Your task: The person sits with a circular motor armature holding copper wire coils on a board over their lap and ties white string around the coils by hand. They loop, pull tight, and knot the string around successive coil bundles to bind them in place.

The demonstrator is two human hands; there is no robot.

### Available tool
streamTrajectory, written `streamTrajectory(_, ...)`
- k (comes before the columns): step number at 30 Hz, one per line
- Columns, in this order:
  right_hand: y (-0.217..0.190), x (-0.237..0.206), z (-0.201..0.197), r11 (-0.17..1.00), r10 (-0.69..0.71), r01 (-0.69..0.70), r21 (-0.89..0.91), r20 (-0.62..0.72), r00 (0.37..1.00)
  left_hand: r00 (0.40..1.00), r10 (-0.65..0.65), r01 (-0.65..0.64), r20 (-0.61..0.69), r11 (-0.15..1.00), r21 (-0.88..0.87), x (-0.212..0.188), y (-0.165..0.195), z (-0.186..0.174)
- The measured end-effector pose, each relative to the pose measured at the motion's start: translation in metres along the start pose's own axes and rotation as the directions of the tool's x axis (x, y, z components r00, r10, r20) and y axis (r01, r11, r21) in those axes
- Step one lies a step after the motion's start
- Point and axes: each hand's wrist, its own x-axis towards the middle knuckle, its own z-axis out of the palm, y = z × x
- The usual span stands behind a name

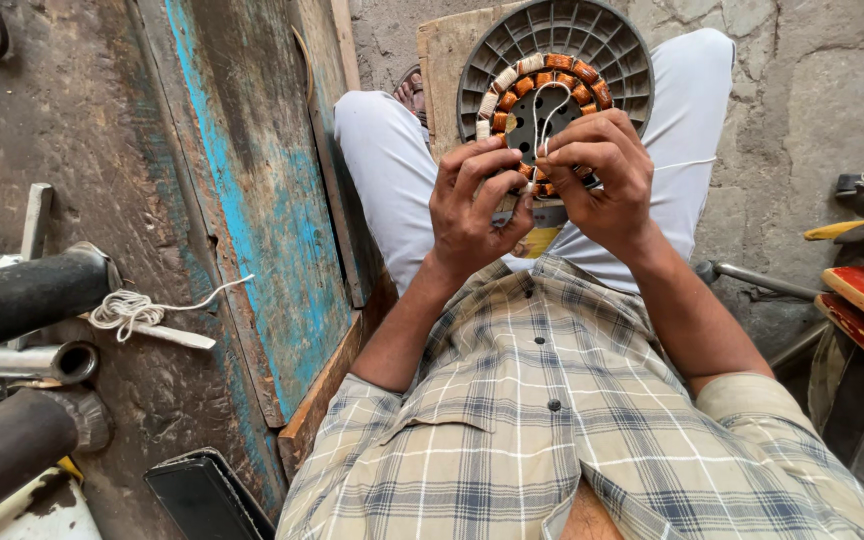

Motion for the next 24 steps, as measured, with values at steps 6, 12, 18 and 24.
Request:
streamTrajectory(6, 0.000, -0.002, -0.008, 0.995, -0.016, 0.018, -0.096, 0.029, 0.999, 0.999, 0.006, -0.006, -0.050, 1.000, -0.001, -0.004, -0.001, 0.006)
streamTrajectory(12, 0.015, 0.000, -0.001, 0.991, 0.031, -0.020, -0.133, 0.076, 0.997, 0.999, 0.010, -0.010, -0.036, 1.000, 0.006, -0.005, -0.006, 0.008)
streamTrajectory(18, 0.013, -0.003, 0.005, 0.978, 0.048, -0.037, -0.208, 0.052, 0.998, 0.999, 0.016, -0.017, -0.027, 1.000, -0.015, -0.008, -0.010, 0.012)
streamTrajectory(24, 0.005, 0.001, 0.005, 0.965, 0.118, -0.098, -0.244, 0.070, 0.991, 0.992, 0.123, -0.122, 0.036, 0.992, -0.027, -0.009, -0.017, 0.003)
